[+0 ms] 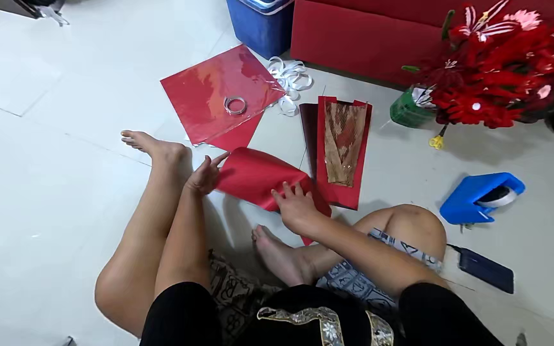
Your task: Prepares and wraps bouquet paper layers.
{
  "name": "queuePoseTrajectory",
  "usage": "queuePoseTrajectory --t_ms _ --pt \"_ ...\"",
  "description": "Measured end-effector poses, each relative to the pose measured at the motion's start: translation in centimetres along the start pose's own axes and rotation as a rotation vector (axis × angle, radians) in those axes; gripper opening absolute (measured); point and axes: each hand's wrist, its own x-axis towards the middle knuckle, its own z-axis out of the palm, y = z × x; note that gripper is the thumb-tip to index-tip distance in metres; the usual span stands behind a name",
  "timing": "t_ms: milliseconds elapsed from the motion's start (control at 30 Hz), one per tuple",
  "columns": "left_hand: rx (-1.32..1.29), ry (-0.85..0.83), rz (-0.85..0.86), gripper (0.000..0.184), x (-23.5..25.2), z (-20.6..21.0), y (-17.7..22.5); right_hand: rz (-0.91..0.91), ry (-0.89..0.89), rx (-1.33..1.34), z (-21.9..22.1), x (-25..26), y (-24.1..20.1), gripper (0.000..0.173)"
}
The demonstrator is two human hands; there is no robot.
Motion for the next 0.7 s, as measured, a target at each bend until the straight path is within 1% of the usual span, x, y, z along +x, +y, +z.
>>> queuePoseTrajectory --t_ms 33,67,100,133,167,233,267,300,333,367,400,433,500,533,600,700 --pt "0.086 -0.021 -0.044 0.101 0.3 -0.3 0.1 0.029 0.012 0.042 -0.3 -0.1 0.3 0.065" --pt "0.182 -0.021 -0.109 0.087 0.8 -0.2 0.3 0.046 0.027 0.076 -0.4 -0.2 0.6 0.063" --pt "0.28 0.004 -0.177 0.077 1.3 0.4 0.8 0.037 0.035 0.11 -0.2 -0.2 1.0 0.061" --pt "0.402 0.046 -0.237 0.076 2.0 1.3 1.3 -0.007 0.019 0.143 0.3 -0.2 1.4 0.059" --pt "0.514 0.078 -0.259 0.08 2.8 1.9 1.6 -0.084 -0.021 0.186 1.0 -0.1 1.9 0.058" --pt "0.637 0.107 -0.234 0.088 3.9 2.1 2.0 -0.253 -0.102 0.343 2.2 0.4 3.2 0.068" --pt "0.693 0.118 -0.223 0.092 4.1 1.9 2.1 -0.288 -0.085 0.467 2.5 0.6 3.9 0.069" --pt "0.777 0.133 -0.214 0.094 4.3 1.6 2.2 -0.258 -0.005 0.576 2.7 0.8 4.7 0.066" --pt "0.863 0.16 -0.206 0.095 4.4 1.3 2.2 -0.172 0.108 0.617 2.9 1.3 5.7 0.06" --pt "0.951 0.215 -0.197 0.093 4.4 1.0 2.1 -0.058 0.215 0.594 3.3 2.0 6.9 0.055" --pt "1.04 0.289 -0.195 0.09 4.5 1.0 2.1 0.057 0.285 0.542 3.8 3.0 8.1 0.053" --pt "1.112 0.362 -0.2 0.089 4.6 1.3 2.2 0.158 0.3 0.486 4.3 3.8 9.0 0.055" --pt "1.181 0.469 -0.22 0.091 5.5 2.3 2.5 0.297 0.227 0.389 5.4 4.9 9.7 0.066" --pt "1.195 0.503 -0.225 0.091 6.1 2.9 2.5 0.341 0.193 0.348 6.0 5.2 9.6 0.073" --pt "1.203 0.58 -0.224 0.09 7.7 3.8 2.3 0.399 0.17 0.3 7.4 5.9 9.2 0.08" --pt "1.239 0.777 -0.12 0.086 9.7 5.1 0.8 0.464 0.184 0.302 8.3 6.8 8.8 0.088"
